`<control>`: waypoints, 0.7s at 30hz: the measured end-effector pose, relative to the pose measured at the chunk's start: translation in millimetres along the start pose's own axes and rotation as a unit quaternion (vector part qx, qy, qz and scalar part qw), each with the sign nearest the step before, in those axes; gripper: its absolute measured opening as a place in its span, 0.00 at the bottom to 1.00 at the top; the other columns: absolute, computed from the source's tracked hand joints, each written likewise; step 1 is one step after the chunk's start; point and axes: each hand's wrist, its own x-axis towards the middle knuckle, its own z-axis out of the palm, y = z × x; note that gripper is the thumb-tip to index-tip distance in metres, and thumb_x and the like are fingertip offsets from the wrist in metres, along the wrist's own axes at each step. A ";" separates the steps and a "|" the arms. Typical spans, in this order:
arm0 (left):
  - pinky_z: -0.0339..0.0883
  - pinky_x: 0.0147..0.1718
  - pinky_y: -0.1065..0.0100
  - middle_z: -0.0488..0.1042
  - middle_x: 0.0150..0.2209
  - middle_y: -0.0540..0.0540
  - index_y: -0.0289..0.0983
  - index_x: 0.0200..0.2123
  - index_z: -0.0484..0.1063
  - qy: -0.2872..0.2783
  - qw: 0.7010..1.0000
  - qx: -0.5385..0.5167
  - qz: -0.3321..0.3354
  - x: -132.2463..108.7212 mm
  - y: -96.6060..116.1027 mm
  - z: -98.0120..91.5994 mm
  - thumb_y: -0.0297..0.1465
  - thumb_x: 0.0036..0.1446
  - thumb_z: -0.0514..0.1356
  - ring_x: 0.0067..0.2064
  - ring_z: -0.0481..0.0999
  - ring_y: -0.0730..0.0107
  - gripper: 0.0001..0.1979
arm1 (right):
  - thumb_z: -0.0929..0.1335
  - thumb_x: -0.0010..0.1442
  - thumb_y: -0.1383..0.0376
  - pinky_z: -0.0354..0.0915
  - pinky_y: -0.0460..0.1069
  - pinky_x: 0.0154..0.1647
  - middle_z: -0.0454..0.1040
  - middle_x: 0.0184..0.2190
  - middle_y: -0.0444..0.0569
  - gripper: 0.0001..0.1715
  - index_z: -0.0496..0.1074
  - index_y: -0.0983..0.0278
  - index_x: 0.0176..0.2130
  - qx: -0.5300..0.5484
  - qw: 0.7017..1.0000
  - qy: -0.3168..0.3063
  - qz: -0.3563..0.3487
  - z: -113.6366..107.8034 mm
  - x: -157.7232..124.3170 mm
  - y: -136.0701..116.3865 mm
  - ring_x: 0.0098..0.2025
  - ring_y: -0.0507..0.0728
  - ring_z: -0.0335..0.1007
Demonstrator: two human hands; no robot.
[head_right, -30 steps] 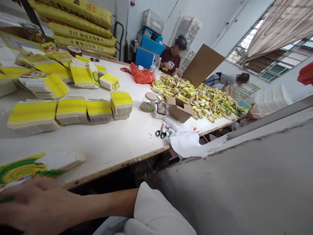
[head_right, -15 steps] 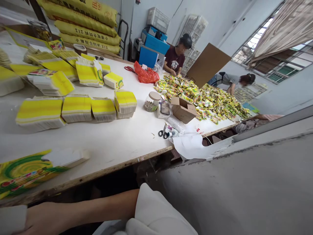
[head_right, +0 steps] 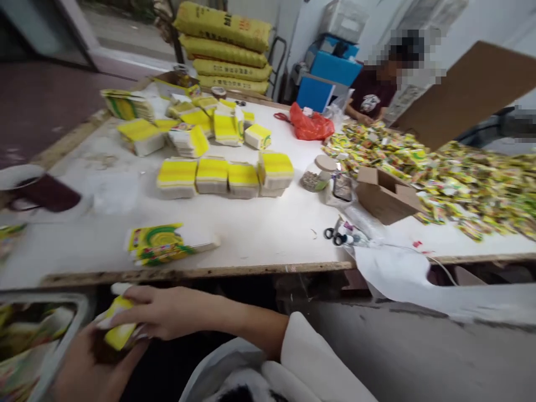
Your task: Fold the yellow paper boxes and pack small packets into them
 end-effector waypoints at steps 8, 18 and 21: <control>0.77 0.39 0.60 0.81 0.46 0.41 0.40 0.61 0.57 -0.150 0.988 -0.026 0.018 -13.5 10.1 -10.1 0.47 0.48 0.68 0.43 0.83 0.56 0.41 | 0.69 0.63 0.70 0.64 0.53 0.62 0.67 0.60 0.58 0.13 0.77 0.64 0.48 0.041 0.996 -0.075 -0.004 -17.2 -11.6 17.3 0.63 0.60 0.67; 0.76 0.48 0.54 0.76 0.49 0.38 0.38 0.55 0.62 -0.078 0.996 -0.037 0.034 -4.9 25.9 -6.4 0.42 0.49 0.68 0.48 0.80 0.54 0.33 | 0.76 0.55 0.64 0.62 0.56 0.64 0.65 0.62 0.60 0.45 0.57 0.65 0.66 0.132 0.985 0.107 0.026 -0.4 -9.7 25.3 0.64 0.61 0.62; 0.66 0.60 0.46 0.65 0.59 0.34 0.37 0.57 0.55 0.118 0.989 -0.087 -0.004 12.5 18.0 -26.4 0.40 0.48 0.69 0.61 0.69 0.48 0.37 | 0.72 0.60 0.64 0.65 0.54 0.59 0.70 0.55 0.58 0.31 0.64 0.66 0.60 0.069 0.958 0.253 0.121 -12.9 -1.4 41.5 0.57 0.60 0.67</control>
